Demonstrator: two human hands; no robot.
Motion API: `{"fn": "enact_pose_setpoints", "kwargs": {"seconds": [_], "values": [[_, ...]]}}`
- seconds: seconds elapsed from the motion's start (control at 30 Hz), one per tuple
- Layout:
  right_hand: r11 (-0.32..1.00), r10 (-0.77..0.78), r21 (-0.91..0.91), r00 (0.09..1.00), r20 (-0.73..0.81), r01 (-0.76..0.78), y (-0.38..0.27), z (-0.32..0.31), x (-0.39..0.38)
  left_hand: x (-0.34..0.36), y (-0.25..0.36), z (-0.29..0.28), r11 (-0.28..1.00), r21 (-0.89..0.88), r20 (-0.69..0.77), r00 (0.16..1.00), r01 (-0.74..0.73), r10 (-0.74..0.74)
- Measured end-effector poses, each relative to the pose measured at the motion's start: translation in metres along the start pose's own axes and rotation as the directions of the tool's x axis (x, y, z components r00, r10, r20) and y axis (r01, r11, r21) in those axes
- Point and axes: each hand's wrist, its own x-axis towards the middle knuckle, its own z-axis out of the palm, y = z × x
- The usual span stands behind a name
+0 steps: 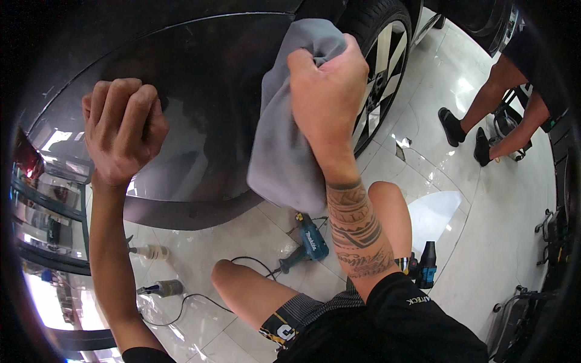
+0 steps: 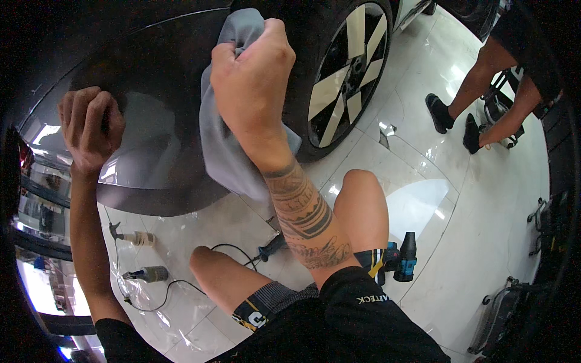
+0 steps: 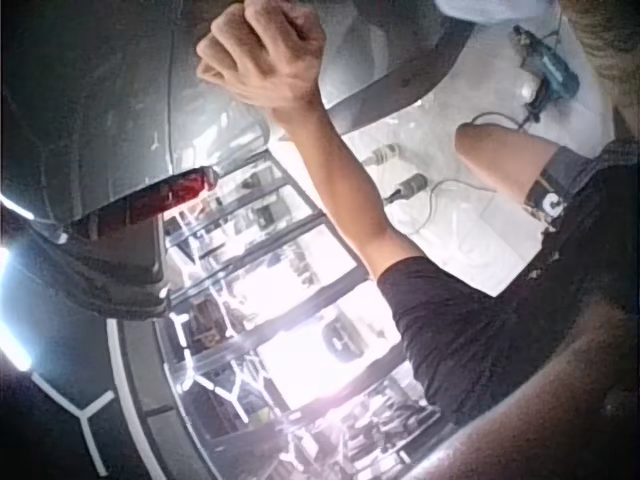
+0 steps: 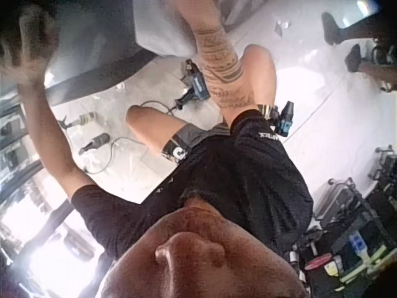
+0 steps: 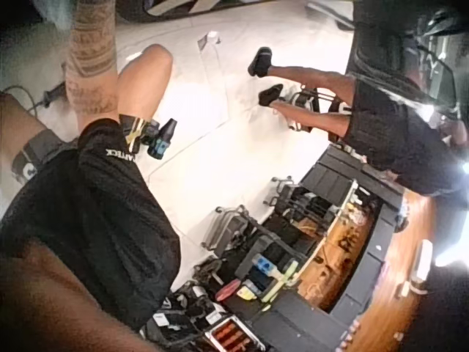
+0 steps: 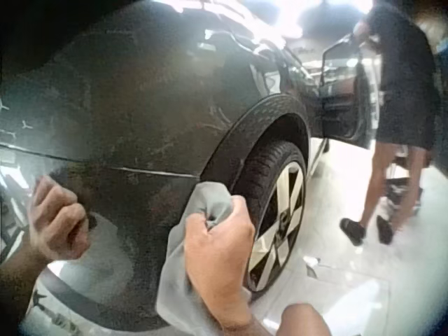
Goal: The person applies a protective film to the rear bumper of a car. They use a heat gun to warm the film and a microfiber cloth to smooth it out, ensuring it adheres properly to the curved surface.
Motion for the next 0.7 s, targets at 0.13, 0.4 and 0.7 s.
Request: {"fn": "enact_pose_setpoints", "kwargs": {"seconds": [0.13, 0.4, 0.7], "values": [[0.993, 0.070, 0.086, 0.996, 0.057, -0.075, 0.006, -0.005, 0.008, 0.005, 0.003, -0.005, 1.000, 0.002, 0.036, 0.999, 0.021, -0.021], [0.994, 0.081, 0.070, 0.996, -0.030, -0.079, 0.003, -0.003, 0.006, 0.008, 0.004, -0.004, 1.000, -0.017, -0.014, 1.000, 0.020, -0.020], [0.988, 0.081, 0.134, 0.996, -0.028, -0.076, 0.007, -0.004, 0.003, 0.008, 0.005, -0.007, 0.999, -0.025, 0.028, 0.999, 0.045, -0.044]]}}
